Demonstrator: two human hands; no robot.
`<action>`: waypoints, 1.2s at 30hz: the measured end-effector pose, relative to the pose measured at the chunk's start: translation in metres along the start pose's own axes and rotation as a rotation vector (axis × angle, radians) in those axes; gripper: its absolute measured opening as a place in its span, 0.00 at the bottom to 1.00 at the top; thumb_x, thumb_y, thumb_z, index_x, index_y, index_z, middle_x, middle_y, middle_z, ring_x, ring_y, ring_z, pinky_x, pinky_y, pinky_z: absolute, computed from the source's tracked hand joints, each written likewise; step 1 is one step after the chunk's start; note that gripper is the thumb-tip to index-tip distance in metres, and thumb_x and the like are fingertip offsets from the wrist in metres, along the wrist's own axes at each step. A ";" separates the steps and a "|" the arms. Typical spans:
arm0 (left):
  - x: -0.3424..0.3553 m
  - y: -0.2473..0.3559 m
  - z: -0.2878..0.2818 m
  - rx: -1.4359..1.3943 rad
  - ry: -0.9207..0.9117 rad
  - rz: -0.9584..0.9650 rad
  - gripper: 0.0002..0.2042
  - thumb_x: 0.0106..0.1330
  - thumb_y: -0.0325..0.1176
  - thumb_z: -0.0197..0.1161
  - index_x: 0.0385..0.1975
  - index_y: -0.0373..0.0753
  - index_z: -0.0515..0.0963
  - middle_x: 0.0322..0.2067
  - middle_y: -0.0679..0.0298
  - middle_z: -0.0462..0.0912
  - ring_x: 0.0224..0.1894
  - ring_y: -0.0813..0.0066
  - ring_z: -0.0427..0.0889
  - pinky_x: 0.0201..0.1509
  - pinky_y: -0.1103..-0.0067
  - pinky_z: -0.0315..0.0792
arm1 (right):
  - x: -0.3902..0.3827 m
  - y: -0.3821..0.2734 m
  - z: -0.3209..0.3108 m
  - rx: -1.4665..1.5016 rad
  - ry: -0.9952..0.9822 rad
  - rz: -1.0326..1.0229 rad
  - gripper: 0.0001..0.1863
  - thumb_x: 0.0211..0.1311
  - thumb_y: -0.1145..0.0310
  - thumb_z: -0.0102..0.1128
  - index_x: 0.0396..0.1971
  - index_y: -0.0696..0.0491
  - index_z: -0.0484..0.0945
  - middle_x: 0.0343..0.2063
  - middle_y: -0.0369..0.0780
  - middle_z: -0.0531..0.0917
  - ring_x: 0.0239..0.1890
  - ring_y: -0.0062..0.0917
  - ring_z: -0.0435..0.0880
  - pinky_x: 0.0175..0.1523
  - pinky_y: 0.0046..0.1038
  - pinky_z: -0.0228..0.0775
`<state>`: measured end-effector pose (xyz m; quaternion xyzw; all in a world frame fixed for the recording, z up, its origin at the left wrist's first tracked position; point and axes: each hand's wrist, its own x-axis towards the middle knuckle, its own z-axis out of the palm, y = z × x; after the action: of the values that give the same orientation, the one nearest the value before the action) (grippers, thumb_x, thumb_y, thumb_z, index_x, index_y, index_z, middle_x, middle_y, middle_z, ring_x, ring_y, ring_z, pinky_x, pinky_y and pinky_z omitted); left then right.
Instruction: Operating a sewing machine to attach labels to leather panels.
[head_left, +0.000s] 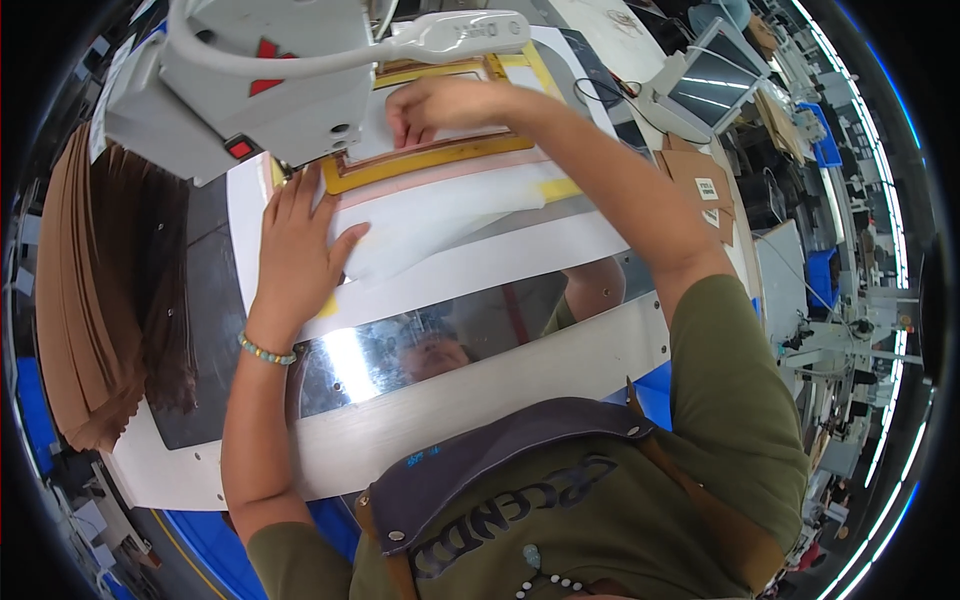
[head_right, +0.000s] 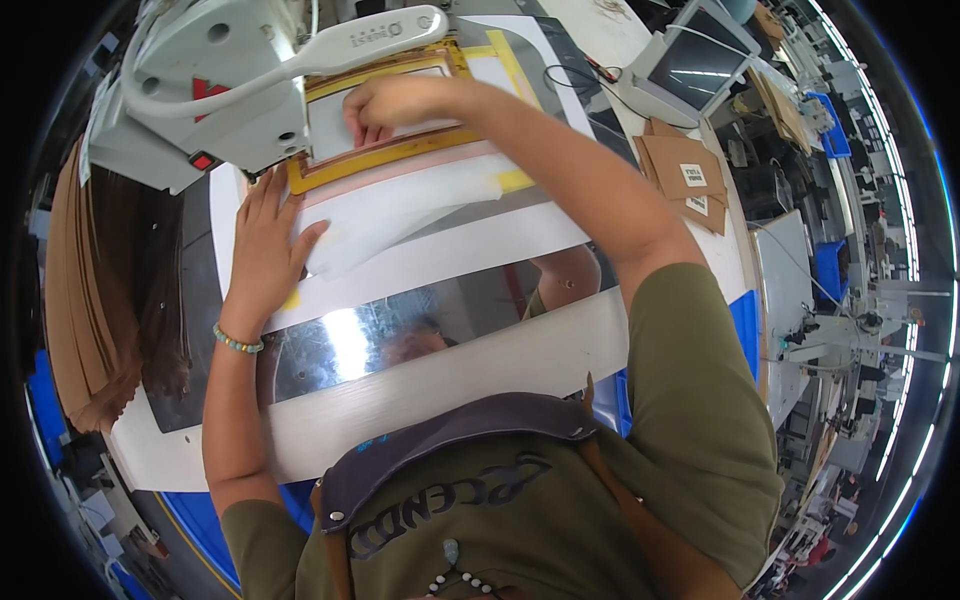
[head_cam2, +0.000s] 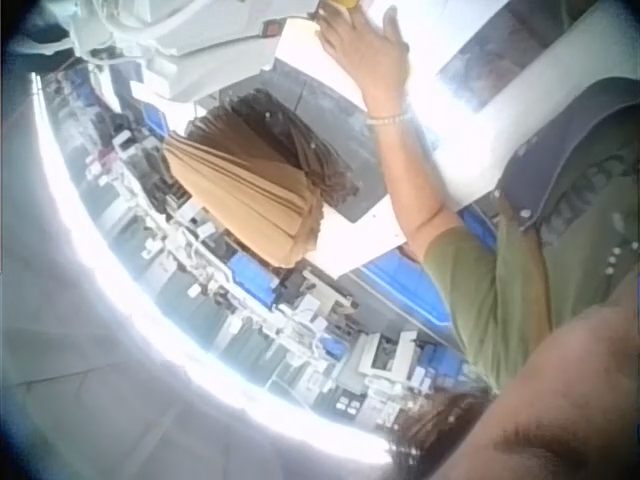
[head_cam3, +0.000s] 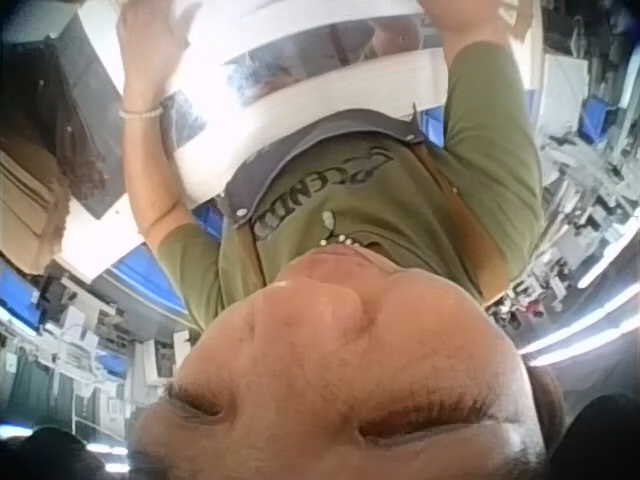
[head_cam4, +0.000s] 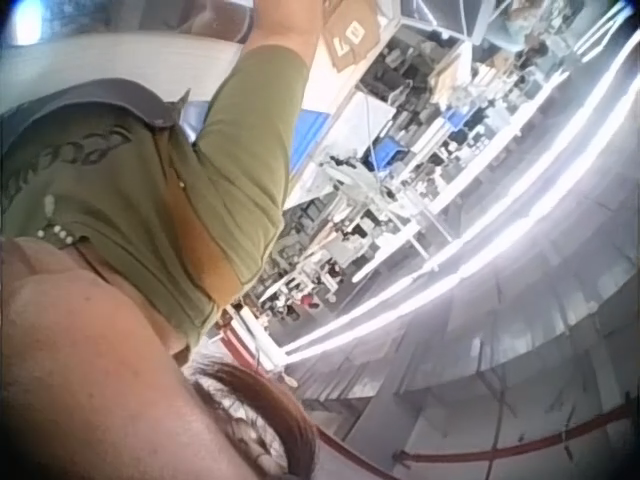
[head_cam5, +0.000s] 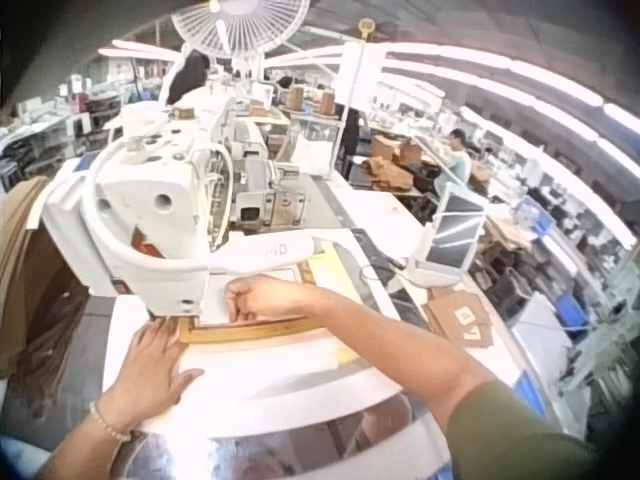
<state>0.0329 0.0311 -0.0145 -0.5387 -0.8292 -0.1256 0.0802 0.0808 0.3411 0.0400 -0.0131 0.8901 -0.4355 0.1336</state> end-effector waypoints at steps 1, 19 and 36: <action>-0.001 -0.001 0.000 -0.011 0.035 0.016 0.30 0.77 0.53 0.62 0.65 0.32 0.79 0.76 0.43 0.67 0.79 0.43 0.63 0.84 0.55 0.52 | 0.013 -0.002 0.016 0.080 0.000 0.053 0.13 0.71 0.73 0.48 0.42 0.58 0.84 0.43 0.42 0.90 0.46 0.27 0.89 0.55 0.29 0.81; -0.024 -0.123 -0.141 0.531 0.461 -0.421 0.10 0.71 0.29 0.63 0.47 0.33 0.82 0.41 0.51 0.87 0.47 0.49 0.86 0.50 0.59 0.81 | -0.095 0.014 0.066 -0.113 0.680 -0.259 0.15 0.70 0.79 0.55 0.53 0.58 0.82 0.65 0.47 0.80 0.66 0.40 0.80 0.68 0.37 0.74; -0.072 -0.338 -0.273 -0.525 0.841 -1.027 0.12 0.72 0.32 0.69 0.49 0.32 0.89 0.30 0.68 0.89 0.32 0.72 0.86 0.41 0.74 0.79 | -0.081 0.019 0.072 -0.171 0.803 -0.398 0.10 0.69 0.82 0.60 0.46 0.59 0.84 0.63 0.48 0.82 0.64 0.41 0.82 0.70 0.36 0.73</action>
<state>-0.2473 -0.2430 0.1857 0.0123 -0.8193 -0.5402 0.1917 0.1785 0.3092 0.0015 -0.0251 0.8844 -0.3482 -0.3099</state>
